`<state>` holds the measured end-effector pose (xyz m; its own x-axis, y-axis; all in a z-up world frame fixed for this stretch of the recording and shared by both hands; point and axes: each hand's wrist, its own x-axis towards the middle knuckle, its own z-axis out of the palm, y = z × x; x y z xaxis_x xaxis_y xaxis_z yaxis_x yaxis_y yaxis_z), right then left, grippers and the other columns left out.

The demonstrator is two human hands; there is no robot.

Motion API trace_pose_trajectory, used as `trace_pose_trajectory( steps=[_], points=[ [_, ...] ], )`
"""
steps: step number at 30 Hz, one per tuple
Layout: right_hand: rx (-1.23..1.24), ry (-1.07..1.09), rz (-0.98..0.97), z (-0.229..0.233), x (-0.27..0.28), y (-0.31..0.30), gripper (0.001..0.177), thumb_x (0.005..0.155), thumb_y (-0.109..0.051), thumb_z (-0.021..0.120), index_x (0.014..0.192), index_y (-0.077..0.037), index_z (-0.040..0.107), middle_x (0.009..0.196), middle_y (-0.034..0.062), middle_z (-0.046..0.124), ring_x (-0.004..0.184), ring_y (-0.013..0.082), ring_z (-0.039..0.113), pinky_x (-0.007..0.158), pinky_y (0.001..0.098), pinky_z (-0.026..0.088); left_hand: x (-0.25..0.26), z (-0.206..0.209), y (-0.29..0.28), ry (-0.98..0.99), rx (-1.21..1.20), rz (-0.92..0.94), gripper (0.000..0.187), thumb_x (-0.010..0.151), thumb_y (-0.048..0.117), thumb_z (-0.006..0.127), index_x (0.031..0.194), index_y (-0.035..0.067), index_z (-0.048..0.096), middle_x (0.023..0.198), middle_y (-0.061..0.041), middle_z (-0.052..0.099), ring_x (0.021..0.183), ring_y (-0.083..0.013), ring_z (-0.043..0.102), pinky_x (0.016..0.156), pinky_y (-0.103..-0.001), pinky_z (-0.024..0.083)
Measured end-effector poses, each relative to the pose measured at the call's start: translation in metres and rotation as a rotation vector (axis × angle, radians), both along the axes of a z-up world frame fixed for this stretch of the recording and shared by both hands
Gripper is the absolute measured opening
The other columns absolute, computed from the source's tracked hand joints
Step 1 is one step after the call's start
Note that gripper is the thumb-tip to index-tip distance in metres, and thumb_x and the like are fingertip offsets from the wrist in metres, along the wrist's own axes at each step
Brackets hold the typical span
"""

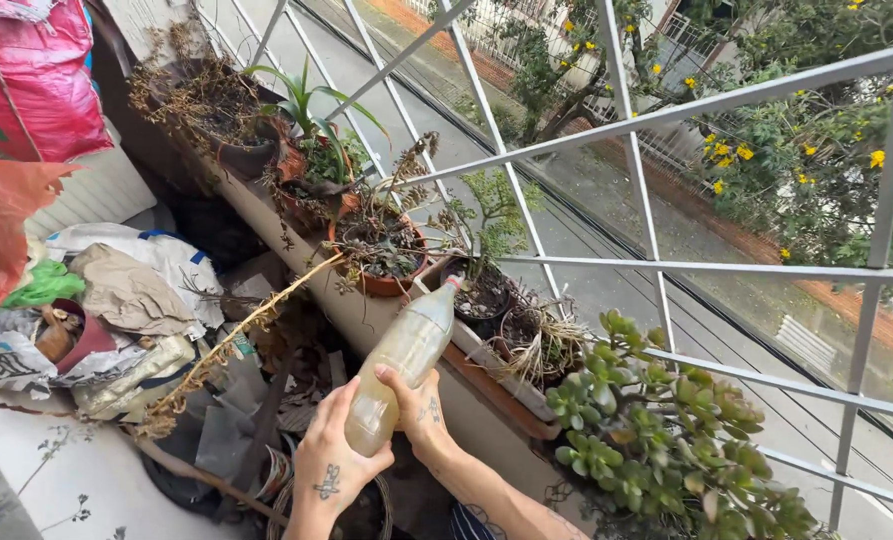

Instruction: Watering a variety of potted plants on a balcony using a watering can and refilling it from a large bottle.

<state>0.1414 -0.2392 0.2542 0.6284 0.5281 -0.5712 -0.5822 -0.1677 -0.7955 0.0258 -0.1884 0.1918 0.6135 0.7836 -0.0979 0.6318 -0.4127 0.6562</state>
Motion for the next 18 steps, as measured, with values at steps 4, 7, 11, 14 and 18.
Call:
trace_pose_trajectory(
  steps=[4,7,11,14,18],
  points=[
    [-0.033,0.071,0.013,-0.002,0.008,-0.013,0.069,0.061,-0.039,0.069,0.12,-0.008,0.051,0.104,0.0095,0.067,0.093,0.0223,0.067,0.07,0.0422,0.058,0.011,0.032,-0.009,0.181,-0.052,-0.031,0.089,0.058,0.04,0.076,0.138,0.036,0.037,0.137,0.014,0.044,0.11,-0.0171,0.06,0.082,-0.044,0.055],
    [-0.009,0.074,0.011,-0.009,0.017,-0.024,0.075,0.061,-0.04,0.07,0.127,-0.011,0.046,0.112,0.0102,0.065,0.099,0.0241,0.067,0.073,0.0437,0.059,0.019,0.032,-0.018,0.218,-0.115,-0.034,0.087,0.062,0.041,0.075,0.139,0.036,0.035,0.14,0.015,0.041,0.114,-0.0149,0.057,0.085,-0.042,0.054],
    [-0.075,0.094,0.059,-0.016,0.026,-0.037,0.09,0.059,-0.047,0.07,0.132,-0.014,0.03,0.123,0.0067,0.056,0.106,0.0221,0.064,0.076,0.0425,0.058,0.027,0.03,-0.031,0.266,-0.152,0.008,0.091,0.061,0.042,0.076,0.141,0.041,0.032,0.141,0.018,0.039,0.117,-0.0115,0.055,0.085,-0.04,0.055],
    [-0.085,0.092,0.081,-0.017,0.029,-0.048,0.092,0.059,-0.048,0.071,0.134,-0.014,0.03,0.125,0.0053,0.055,0.107,0.0215,0.064,0.076,0.0428,0.058,0.03,0.029,-0.044,0.27,-0.162,0.03,0.091,0.061,0.042,0.076,0.141,0.042,0.032,0.141,0.018,0.04,0.116,-0.0118,0.056,0.085,-0.041,0.055],
    [-0.05,0.113,0.057,-0.016,0.035,-0.058,0.079,0.06,-0.044,0.072,0.124,-0.012,0.039,0.116,0.0078,0.062,0.101,0.0218,0.067,0.072,0.043,0.059,0.036,0.032,-0.054,0.305,-0.166,0.027,0.091,0.063,0.044,0.076,0.141,0.043,0.03,0.144,0.016,0.037,0.117,-0.0127,0.056,0.086,-0.041,0.056]
  ],
)
